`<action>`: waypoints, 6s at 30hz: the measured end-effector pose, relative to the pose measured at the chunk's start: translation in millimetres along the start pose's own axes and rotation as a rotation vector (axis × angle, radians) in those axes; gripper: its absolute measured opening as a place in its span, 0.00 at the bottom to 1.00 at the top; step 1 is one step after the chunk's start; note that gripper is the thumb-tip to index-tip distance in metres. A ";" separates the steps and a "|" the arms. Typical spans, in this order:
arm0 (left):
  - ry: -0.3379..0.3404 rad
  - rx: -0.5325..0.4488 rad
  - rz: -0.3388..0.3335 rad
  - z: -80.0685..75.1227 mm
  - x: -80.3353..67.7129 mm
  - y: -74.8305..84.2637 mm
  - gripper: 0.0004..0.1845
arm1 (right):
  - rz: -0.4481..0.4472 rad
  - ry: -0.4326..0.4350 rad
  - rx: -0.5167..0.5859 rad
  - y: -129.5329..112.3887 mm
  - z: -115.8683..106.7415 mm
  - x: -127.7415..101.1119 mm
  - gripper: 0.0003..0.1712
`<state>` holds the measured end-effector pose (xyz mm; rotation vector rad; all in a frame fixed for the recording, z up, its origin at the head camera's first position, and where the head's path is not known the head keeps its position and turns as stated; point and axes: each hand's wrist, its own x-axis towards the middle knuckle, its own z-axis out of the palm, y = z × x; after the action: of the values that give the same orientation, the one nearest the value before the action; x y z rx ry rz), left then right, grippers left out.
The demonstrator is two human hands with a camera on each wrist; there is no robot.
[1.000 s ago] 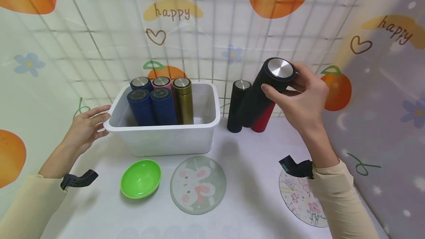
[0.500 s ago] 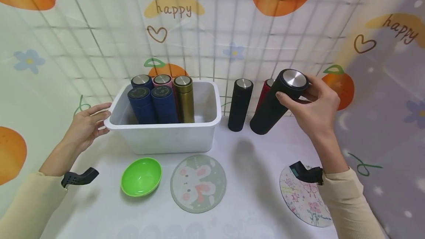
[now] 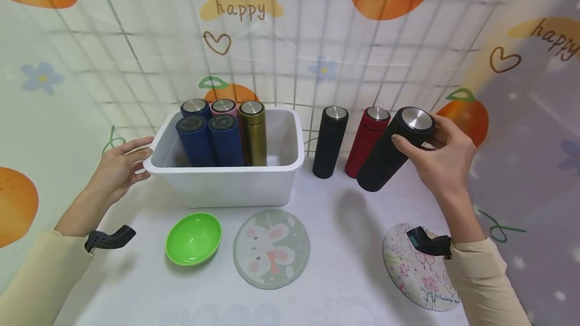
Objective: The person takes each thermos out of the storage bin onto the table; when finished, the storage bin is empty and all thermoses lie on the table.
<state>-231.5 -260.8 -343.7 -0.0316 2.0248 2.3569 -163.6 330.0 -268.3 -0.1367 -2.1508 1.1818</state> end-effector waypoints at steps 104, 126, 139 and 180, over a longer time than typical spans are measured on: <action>-0.021 -0.046 0.005 -1.8 1.7 -1.5 0.24 | 0.216 -0.128 -0.292 135.8 35.7 91.4 0.49; 0.013 0.009 -0.011 -1.3 0.0 -0.8 0.28 | 0.224 -0.044 -0.290 95.9 7.1 84.4 0.51; 0.024 0.017 -0.010 0.0 -1.3 -0.9 0.26 | 0.106 0.002 -0.184 44.9 5.5 61.2 0.40; 0.010 0.044 0.016 0.9 -6.0 -1.1 0.28 | -0.411 -0.273 0.030 -46.5 101.4 -2.1 0.35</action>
<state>-225.4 -259.8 -344.5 -0.0268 2.0882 2.3259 -212.8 229.9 -270.0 0.4839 -2.2457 1.0328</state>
